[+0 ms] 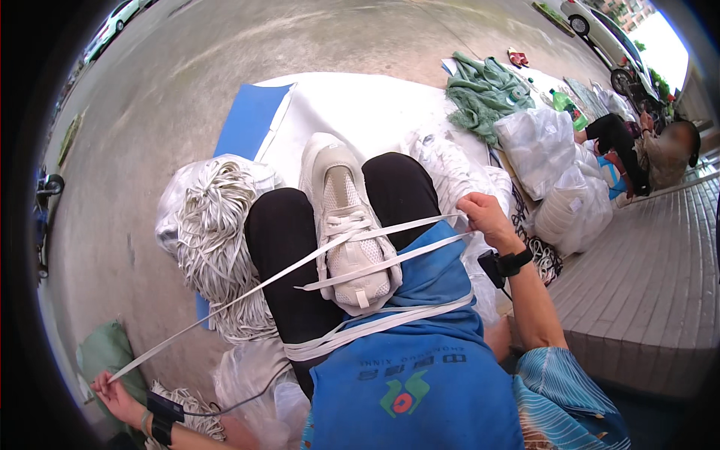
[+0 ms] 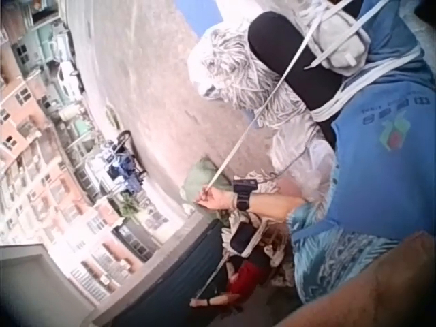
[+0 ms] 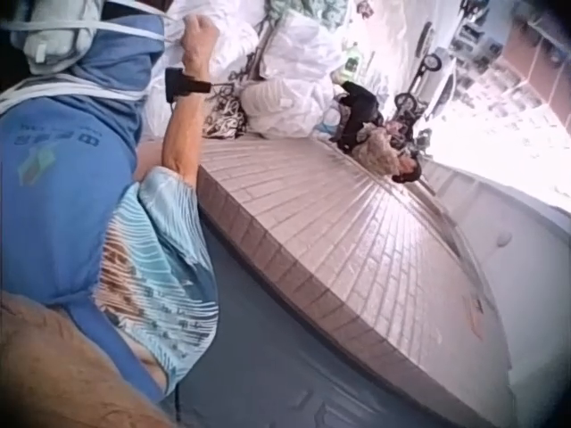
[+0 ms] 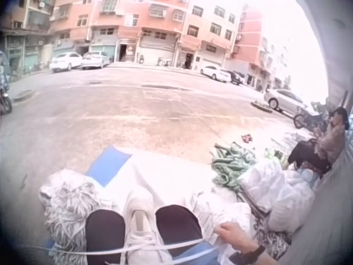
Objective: Lace a white sneaker while sitting down.
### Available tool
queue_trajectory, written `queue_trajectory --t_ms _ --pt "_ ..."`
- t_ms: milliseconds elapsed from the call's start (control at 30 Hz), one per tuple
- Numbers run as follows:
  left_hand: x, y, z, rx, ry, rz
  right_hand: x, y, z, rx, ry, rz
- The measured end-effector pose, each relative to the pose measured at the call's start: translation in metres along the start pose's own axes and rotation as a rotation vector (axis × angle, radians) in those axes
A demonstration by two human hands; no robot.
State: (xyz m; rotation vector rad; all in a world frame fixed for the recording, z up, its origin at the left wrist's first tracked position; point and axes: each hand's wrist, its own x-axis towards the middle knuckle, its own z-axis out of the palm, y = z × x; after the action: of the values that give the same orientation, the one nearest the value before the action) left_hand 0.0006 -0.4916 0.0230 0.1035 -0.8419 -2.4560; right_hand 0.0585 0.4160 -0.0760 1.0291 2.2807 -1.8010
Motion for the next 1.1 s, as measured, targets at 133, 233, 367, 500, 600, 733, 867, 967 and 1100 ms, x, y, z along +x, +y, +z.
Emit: queue_trajectory --t_ms 133,233,367,500,600,733,867,967,1100 --pt "-0.041 -0.056 0.077 0.097 -0.201 -0.124 -0.01 -0.015 0.011 -0.541 0.343 -0.502" --pt "-0.104 -0.146 0.158 0.729 -0.083 0.008 -0.043 -0.051 0.021 -0.014 0.036 -0.392" --pt "-0.196 -0.256 0.235 0.988 -0.446 -0.266 -0.085 -0.091 0.053 -0.036 -0.264 -0.545" --pt "-0.238 -0.318 0.273 1.005 -0.695 -0.577 -0.097 -0.102 0.074 -0.317 -0.237 -0.897" --pt "-0.256 -0.35 0.277 1.099 -0.796 -0.43 -0.101 -0.097 0.082 -0.321 -0.276 -0.801" --pt "-0.266 -0.373 0.275 1.175 -0.918 -0.165 -0.098 -0.089 0.086 -0.36 -0.268 -0.794" --pt "-0.263 -0.379 0.282 1.348 -0.986 -0.22 -0.088 -0.084 0.073 -0.41 -0.324 -0.88" --pt "-0.257 -0.375 0.287 1.408 -0.991 -0.332 -0.079 -0.081 0.057 -0.526 -0.258 -0.934" --pt "-0.254 -0.366 0.285 1.375 -1.053 -0.232 -0.079 -0.081 0.047 -0.614 -0.18 -0.817"
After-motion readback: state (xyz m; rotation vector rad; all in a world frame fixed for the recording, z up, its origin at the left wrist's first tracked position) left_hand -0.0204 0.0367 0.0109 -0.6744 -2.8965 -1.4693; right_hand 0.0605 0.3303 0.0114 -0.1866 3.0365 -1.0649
